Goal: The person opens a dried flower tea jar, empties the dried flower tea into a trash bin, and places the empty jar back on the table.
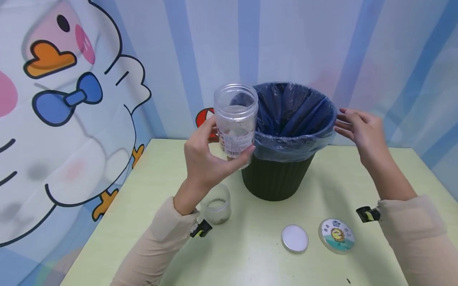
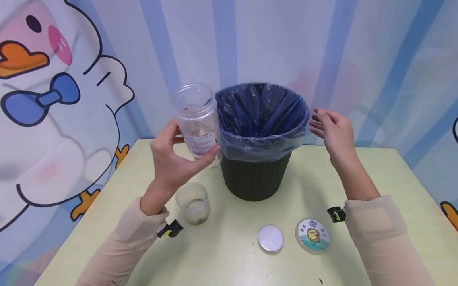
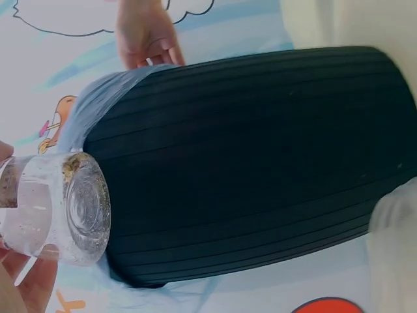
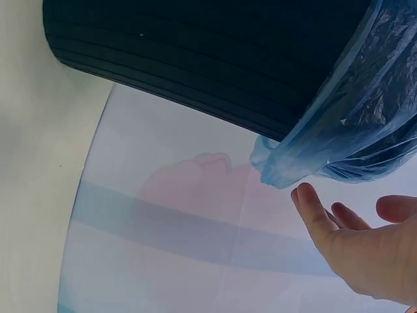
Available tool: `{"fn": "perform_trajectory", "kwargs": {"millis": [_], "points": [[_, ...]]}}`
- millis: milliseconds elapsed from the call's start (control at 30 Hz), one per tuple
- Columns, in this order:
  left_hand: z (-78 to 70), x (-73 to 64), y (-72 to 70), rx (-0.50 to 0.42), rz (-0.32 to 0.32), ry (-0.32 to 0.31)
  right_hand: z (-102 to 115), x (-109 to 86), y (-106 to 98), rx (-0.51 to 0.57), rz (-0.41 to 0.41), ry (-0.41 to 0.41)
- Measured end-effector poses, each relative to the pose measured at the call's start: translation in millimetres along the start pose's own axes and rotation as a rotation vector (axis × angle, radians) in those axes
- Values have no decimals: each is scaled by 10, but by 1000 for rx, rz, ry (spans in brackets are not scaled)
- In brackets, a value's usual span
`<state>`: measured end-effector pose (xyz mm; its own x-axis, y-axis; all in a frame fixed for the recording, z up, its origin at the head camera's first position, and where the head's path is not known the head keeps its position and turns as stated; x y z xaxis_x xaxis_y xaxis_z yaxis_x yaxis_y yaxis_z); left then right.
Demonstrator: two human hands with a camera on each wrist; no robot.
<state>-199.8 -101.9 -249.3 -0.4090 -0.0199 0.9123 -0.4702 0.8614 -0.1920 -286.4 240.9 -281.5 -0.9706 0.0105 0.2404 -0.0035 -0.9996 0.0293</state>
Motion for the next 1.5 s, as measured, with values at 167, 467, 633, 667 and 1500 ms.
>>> {"fn": "perform_trajectory", "kwargs": {"millis": [167,467,633,667,1500], "points": [[40,-157,53,-16,19,-27,-12,-21,-8,-67,1,13],[-15,-575,167,7,100,-5,-67,-67,-27,-103,28,17],[-39,-765,246,-22,173,-36,-116,-88,-42,-70,28,8],[-40,-799,258,-26,185,-43,-125,-92,-46,-68,28,9],[118,-1537,540,-82,517,-369,-259,-180,-78,-27,51,-42]]}}
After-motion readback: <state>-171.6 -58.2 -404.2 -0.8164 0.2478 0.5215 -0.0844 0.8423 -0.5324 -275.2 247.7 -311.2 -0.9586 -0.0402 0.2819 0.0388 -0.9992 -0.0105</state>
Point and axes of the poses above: each hand's wrist, its own x-axis towards the middle knuckle, its own y-axis out of the palm, z = x × y, the point moved 5 cm from there along x, towards the middle knuckle, and after that the axes turned 3 degrees about -y, right-handed, at the moved point
